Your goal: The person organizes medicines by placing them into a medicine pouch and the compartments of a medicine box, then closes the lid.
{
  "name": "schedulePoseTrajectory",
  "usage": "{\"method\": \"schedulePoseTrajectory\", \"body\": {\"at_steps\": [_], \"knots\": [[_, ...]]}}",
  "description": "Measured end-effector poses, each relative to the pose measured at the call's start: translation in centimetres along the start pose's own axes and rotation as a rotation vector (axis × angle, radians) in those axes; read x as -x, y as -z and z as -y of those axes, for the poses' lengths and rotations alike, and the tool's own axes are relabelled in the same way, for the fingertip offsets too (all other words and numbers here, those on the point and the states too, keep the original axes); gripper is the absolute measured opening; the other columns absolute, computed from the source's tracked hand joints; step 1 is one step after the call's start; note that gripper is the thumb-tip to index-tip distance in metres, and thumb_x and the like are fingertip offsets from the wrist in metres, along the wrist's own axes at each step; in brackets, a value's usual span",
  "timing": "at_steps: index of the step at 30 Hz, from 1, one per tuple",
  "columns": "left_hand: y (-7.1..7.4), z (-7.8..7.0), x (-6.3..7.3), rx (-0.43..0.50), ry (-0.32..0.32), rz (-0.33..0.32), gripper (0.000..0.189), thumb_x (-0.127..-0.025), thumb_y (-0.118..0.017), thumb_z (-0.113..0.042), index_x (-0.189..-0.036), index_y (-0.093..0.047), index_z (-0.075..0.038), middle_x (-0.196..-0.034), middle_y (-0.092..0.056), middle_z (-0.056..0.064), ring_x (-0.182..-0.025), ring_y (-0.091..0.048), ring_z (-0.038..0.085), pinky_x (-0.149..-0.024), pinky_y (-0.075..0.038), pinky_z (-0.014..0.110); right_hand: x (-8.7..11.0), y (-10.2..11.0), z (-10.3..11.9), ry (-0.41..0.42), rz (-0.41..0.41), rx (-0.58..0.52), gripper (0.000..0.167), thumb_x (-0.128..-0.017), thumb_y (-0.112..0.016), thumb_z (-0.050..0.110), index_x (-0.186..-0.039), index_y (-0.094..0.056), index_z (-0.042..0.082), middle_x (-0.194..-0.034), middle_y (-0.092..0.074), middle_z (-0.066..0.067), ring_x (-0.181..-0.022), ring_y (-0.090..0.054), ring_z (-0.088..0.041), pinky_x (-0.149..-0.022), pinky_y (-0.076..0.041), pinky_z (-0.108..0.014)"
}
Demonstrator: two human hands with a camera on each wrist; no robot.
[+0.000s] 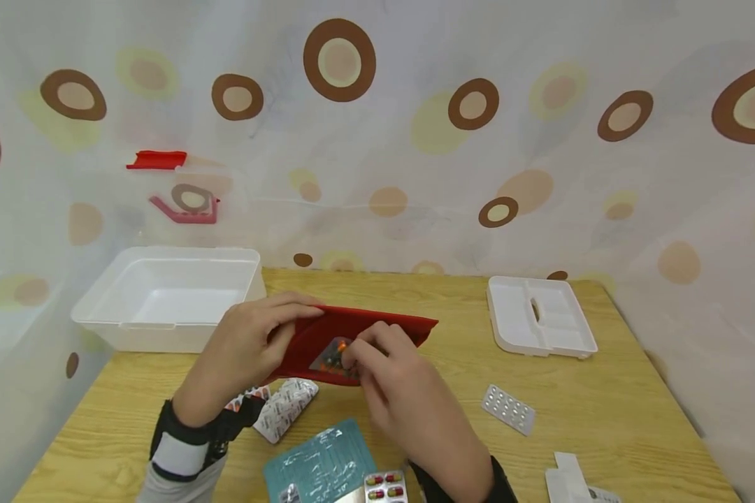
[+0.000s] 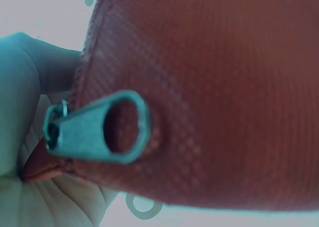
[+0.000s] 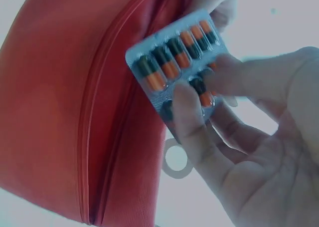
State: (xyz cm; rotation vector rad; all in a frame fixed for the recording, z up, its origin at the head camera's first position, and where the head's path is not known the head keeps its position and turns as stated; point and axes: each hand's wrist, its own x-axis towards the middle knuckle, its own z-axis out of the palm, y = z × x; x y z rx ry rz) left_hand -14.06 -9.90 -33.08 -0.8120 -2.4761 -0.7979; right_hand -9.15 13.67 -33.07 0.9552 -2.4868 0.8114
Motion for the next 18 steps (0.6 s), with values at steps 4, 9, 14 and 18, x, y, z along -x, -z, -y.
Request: {"method": "schedulePoseTrajectory", "body": {"at_steps": [4, 9, 14, 18], "knots": [[0.1, 0.0, 0.0, -0.006, -0.006, 0.003, 0.029, -0.095, -0.060, -0.001, -0.113, -0.078, -0.015, -0.113, -0.075, -0.003, -0.085, -0.071, 0.012, -0.063, -0.054, 0.022, -0.3, -0.4, -0.4, -0.028, -0.008, 0.029, 0.023, -0.088, -0.074, -0.001, -0.101, -0.071, 0.017, -0.109, -0.061, 0.006, -0.102, -0.055, -0.009, -0.078, -0.058, -0.027], [0.0, -0.1, 0.1, -0.006, -0.004, 0.011, 0.029, -0.095, -0.061, 0.000, -0.113, -0.078, -0.014, -0.114, -0.075, -0.003, -0.086, -0.072, 0.012, -0.067, -0.056, 0.022, -0.4, -1.2, -0.9, -0.055, 0.114, 0.067, 0.018, -0.090, -0.074, 0.005, -0.103, -0.074, 0.017, -0.108, -0.062, 0.005, -0.097, -0.051, -0.009, -0.077, -0.055, -0.022], [0.0, -0.1, 0.0, -0.008, -0.004, 0.011, 0.028, -0.095, -0.062, -0.001, -0.113, -0.078, -0.014, -0.113, -0.075, -0.002, -0.088, -0.073, 0.013, -0.071, -0.058, 0.025, -0.3, -1.8, -1.2, -0.027, 0.192, 0.064, 0.018, -0.091, -0.072, 0.005, -0.105, -0.075, 0.016, -0.106, -0.061, 0.005, -0.091, -0.049, -0.009, -0.074, -0.051, -0.022], [0.0, -0.1, -0.1, -0.013, -0.005, 0.012, 0.027, -0.095, -0.061, -0.001, -0.113, -0.078, -0.014, -0.113, -0.075, -0.002, -0.089, -0.073, 0.013, -0.072, -0.059, 0.027, -0.3, -2.1, -1.3, -0.003, 0.207, 0.063, 0.019, -0.091, -0.072, 0.007, -0.107, -0.076, 0.017, -0.107, -0.062, 0.005, -0.093, -0.050, -0.009, -0.074, -0.051, -0.022]]}}
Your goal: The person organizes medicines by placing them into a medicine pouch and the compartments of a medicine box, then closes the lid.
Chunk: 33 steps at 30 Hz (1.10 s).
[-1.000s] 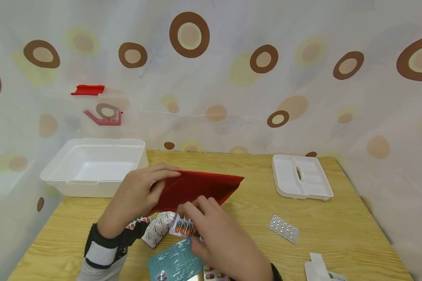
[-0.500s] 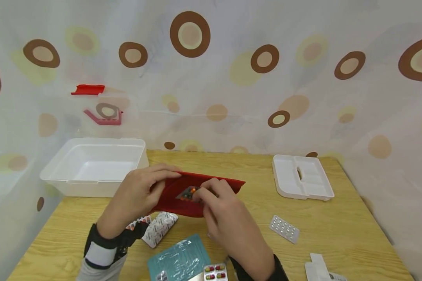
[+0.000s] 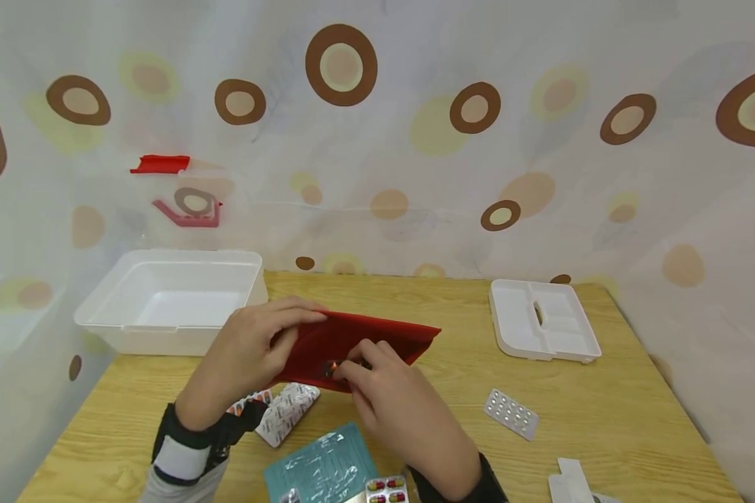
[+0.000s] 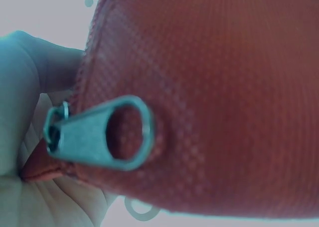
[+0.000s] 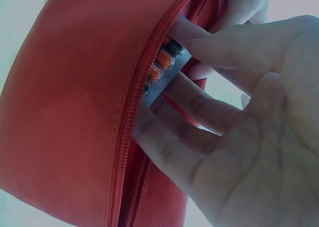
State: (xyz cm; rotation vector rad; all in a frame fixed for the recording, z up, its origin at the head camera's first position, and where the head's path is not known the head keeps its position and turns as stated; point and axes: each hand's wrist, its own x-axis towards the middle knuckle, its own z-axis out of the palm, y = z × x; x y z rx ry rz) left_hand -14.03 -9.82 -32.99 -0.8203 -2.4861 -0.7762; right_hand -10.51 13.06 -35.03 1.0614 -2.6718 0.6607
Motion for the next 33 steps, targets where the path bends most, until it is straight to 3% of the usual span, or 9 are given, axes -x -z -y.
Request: {"method": "schedulePoseTrajectory", "body": {"at_steps": [9, 17, 23, 29, 33], "knots": [[-0.2, 0.2, 0.0, -0.006, 0.008, -0.010, 0.029, -0.095, -0.060, -0.001, -0.114, -0.078, -0.015, -0.113, -0.075, -0.002, -0.089, -0.072, 0.013, -0.073, -0.059, 0.027, 0.0, -0.3, -0.1, 0.009, -0.039, -0.031, 0.015, -0.093, -0.072, 0.011, -0.107, -0.074, 0.017, -0.108, -0.062, 0.006, -0.096, -0.054, -0.009, -0.078, -0.055, -0.024], [-0.1, 0.2, 0.0, 0.005, 0.019, -0.009, 0.029, -0.095, -0.060, 0.000, -0.114, -0.078, -0.014, -0.113, -0.075, -0.003, -0.087, -0.071, 0.012, -0.069, -0.057, 0.024, 0.1, 0.1, 0.0, -0.002, -0.062, -0.014, 0.016, -0.093, -0.071, 0.009, -0.107, -0.073, 0.018, -0.106, -0.061, 0.007, -0.089, -0.053, -0.006, -0.072, -0.052, -0.021], [0.0, 0.1, 0.1, 0.064, 0.018, -0.027, 0.029, -0.096, -0.060, -0.001, -0.114, -0.078, -0.015, -0.112, -0.074, -0.004, -0.087, -0.069, 0.010, -0.069, -0.056, 0.023, 0.8, 0.8, 0.5, -0.058, -0.021, -0.036, 0.012, -0.094, -0.071, 0.012, -0.102, -0.070, 0.022, -0.093, -0.063, 0.013, -0.073, -0.052, 0.000, -0.064, -0.049, -0.018], [-0.2, 0.0, -0.1, 0.097, 0.005, -0.013, 0.028, -0.097, -0.059, -0.001, -0.115, -0.077, -0.014, -0.113, -0.074, -0.003, -0.088, -0.069, 0.010, -0.067, -0.055, 0.020, 2.3, 1.9, 0.8, -0.062, -0.050, -0.045, 0.020, -0.092, -0.071, 0.009, -0.097, -0.067, 0.028, -0.087, -0.061, 0.019, -0.071, -0.051, 0.002, -0.062, -0.048, -0.018], [-0.2, 0.0, -0.1, 0.084, 0.021, -0.025, 0.028, -0.097, -0.060, -0.001, -0.115, -0.077, -0.013, -0.115, -0.073, -0.003, -0.090, -0.070, 0.011, -0.071, -0.058, 0.024, 3.4, 2.2, 0.8, -0.064, 0.033, -0.135, 0.020, -0.094, -0.069, 0.010, -0.095, -0.064, 0.030, -0.082, -0.058, 0.023, -0.069, -0.051, 0.006, -0.061, -0.049, -0.017]]}}
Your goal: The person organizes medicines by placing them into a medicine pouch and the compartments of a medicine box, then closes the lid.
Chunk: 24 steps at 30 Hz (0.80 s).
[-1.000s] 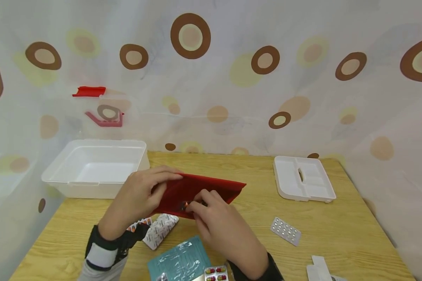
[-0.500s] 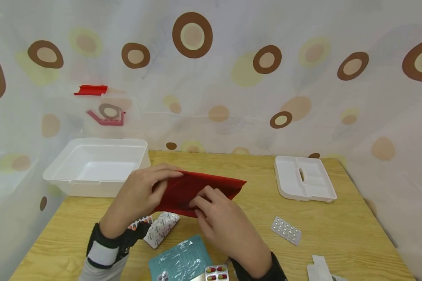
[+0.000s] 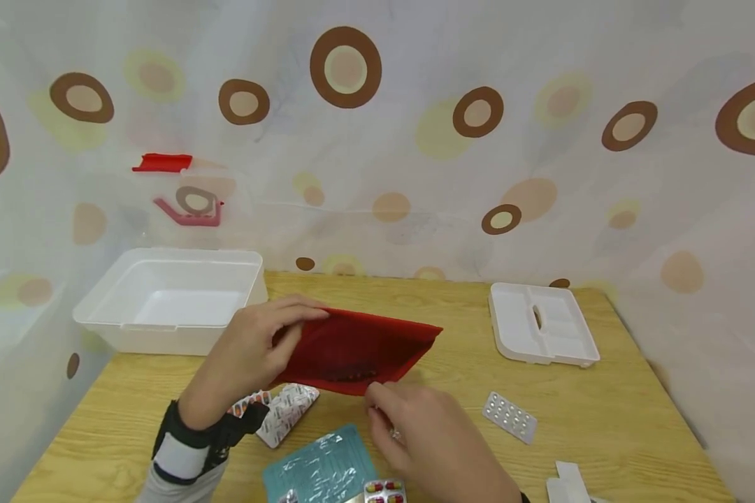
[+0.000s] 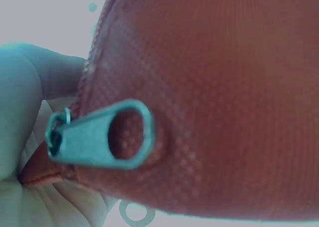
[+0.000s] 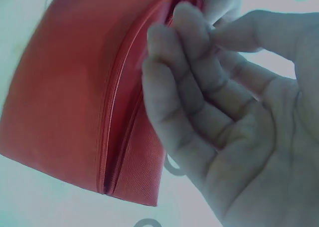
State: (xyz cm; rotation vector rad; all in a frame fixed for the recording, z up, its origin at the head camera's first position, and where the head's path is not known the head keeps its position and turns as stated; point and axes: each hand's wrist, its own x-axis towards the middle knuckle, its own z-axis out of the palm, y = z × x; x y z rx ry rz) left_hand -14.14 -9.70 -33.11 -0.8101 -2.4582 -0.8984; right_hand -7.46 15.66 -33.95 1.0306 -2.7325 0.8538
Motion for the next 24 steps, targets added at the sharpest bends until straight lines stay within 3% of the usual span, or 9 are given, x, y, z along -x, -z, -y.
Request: {"method": "schedulePoseTrajectory", "body": {"at_steps": [4, 9, 13, 17, 24], "knots": [[0.1, 0.2, 0.1, -0.011, -0.001, -0.015, 0.027, -0.096, -0.061, 0.000, -0.115, -0.077, -0.012, -0.117, -0.073, -0.002, -0.095, -0.072, 0.014, -0.077, -0.061, 0.030, 0.8, -0.3, -0.3, -0.011, 0.149, -0.065, 0.016, -0.095, -0.066, 0.010, -0.096, -0.064, 0.026, -0.077, -0.055, 0.022, -0.064, -0.049, 0.005, -0.058, -0.047, -0.016], [0.2, 0.2, 0.0, -0.017, -0.002, -0.038, 0.027, -0.096, -0.060, 0.000, -0.115, -0.076, -0.011, -0.117, -0.073, 0.000, -0.095, -0.072, 0.016, -0.078, -0.061, 0.032, 0.9, -1.3, -1.2, -0.088, 0.332, -0.022, 0.010, -0.092, -0.073, 0.018, -0.100, -0.068, 0.022, -0.086, -0.063, 0.015, -0.067, -0.051, 0.003, -0.060, -0.049, -0.019], [0.1, 0.1, 0.0, -0.024, -0.003, -0.059, 0.028, -0.096, -0.058, 0.001, -0.113, -0.077, -0.011, -0.117, -0.073, 0.000, -0.095, -0.072, 0.016, -0.076, -0.061, 0.031, 0.4, -3.0, -1.9, -0.230, 0.534, 0.050, 0.030, -0.086, -0.081, 0.030, -0.111, -0.070, 0.019, -0.104, -0.067, 0.006, -0.081, -0.058, -0.005, -0.076, -0.057, -0.032], [0.0, -0.1, -0.1, -0.022, -0.006, -0.059, 0.028, -0.096, -0.058, 0.001, -0.113, -0.077, -0.011, -0.117, -0.073, -0.001, -0.095, -0.072, 0.015, -0.075, -0.060, 0.031, 0.0, -5.1, -2.1, -0.302, 0.611, 0.129, 0.052, -0.078, -0.087, 0.037, -0.123, -0.068, 0.019, -0.111, -0.066, 0.002, -0.092, -0.061, -0.014, -0.085, -0.057, -0.045], [-0.1, -0.3, -0.1, -0.021, -0.008, -0.058, 0.029, -0.096, -0.057, 0.001, -0.112, -0.077, -0.012, -0.117, -0.073, -0.001, -0.096, -0.072, 0.015, -0.076, -0.060, 0.031, -0.3, -7.3, -2.8, -0.368, 0.636, 0.161, 0.080, -0.064, -0.094, 0.047, -0.131, -0.061, 0.018, -0.121, -0.064, -0.006, -0.092, -0.062, -0.018, -0.082, -0.058, -0.049]]}}
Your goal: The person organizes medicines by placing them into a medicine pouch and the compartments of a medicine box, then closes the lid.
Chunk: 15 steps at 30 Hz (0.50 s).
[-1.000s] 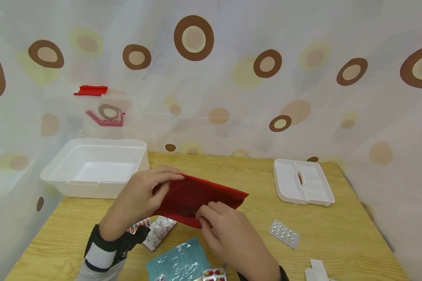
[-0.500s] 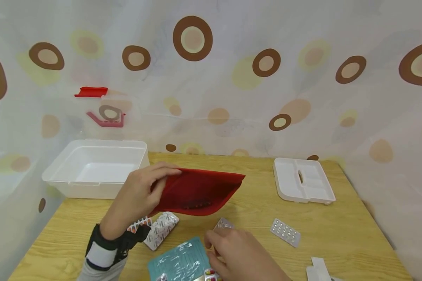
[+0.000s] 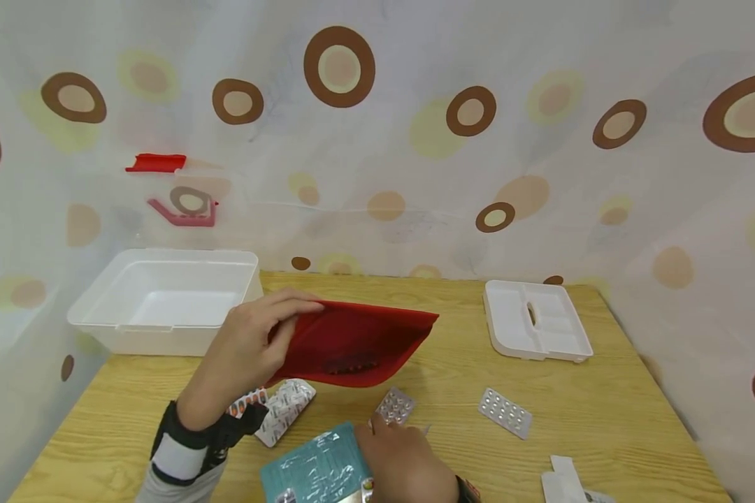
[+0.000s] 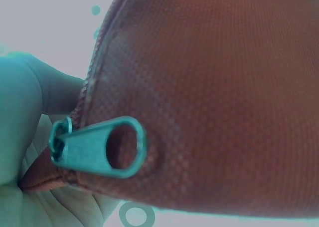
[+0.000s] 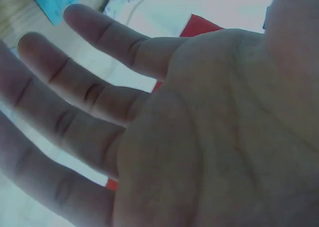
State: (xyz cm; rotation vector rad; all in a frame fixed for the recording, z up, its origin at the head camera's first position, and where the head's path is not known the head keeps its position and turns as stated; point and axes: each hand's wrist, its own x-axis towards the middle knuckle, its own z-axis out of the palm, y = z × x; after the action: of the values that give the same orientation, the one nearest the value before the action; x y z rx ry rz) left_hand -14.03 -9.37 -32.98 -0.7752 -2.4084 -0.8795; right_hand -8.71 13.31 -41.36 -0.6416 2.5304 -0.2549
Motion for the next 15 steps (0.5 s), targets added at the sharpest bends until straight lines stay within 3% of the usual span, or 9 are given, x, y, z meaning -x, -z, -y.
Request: {"method": "schedulePoseTrajectory", "body": {"at_steps": [4, 8, 15], "knots": [[0.1, 0.0, 0.0, 0.012, 0.010, 0.007, 0.028, -0.096, -0.058, 0.001, -0.113, -0.077, -0.011, -0.118, -0.072, -0.001, -0.096, -0.072, 0.016, -0.077, -0.061, 0.032, -0.5, -0.5, -0.1, -0.041, 0.017, 0.000, 0.090, -0.056, -0.096, 0.052, -0.131, -0.060, 0.018, -0.122, -0.064, -0.008, -0.091, -0.062, -0.021, -0.083, -0.058, -0.053], [0.4, 0.0, 0.0, 0.022, 0.017, 0.008, 0.028, -0.096, -0.059, 0.001, -0.115, -0.076, -0.011, -0.119, -0.072, 0.000, -0.097, -0.072, 0.017, -0.079, -0.061, 0.033, -1.0, -1.0, -0.1, -0.091, 0.024, 0.017, 0.090, -0.051, -0.099, 0.043, -0.129, -0.061, 0.018, -0.121, -0.064, -0.009, -0.089, -0.062, -0.024, -0.084, -0.057, -0.056], [0.6, 0.1, 0.1, 0.018, 0.007, 0.004, 0.028, -0.096, -0.058, 0.001, -0.114, -0.076, -0.010, -0.119, -0.072, 0.001, -0.097, -0.072, 0.017, -0.080, -0.061, 0.034, -1.4, -1.6, 0.1, -0.108, -0.002, 0.034, 0.079, -0.052, -0.100, 0.028, -0.121, -0.063, 0.018, -0.104, -0.066, -0.005, -0.081, -0.057, -0.021, -0.080, -0.058, -0.046]]}}
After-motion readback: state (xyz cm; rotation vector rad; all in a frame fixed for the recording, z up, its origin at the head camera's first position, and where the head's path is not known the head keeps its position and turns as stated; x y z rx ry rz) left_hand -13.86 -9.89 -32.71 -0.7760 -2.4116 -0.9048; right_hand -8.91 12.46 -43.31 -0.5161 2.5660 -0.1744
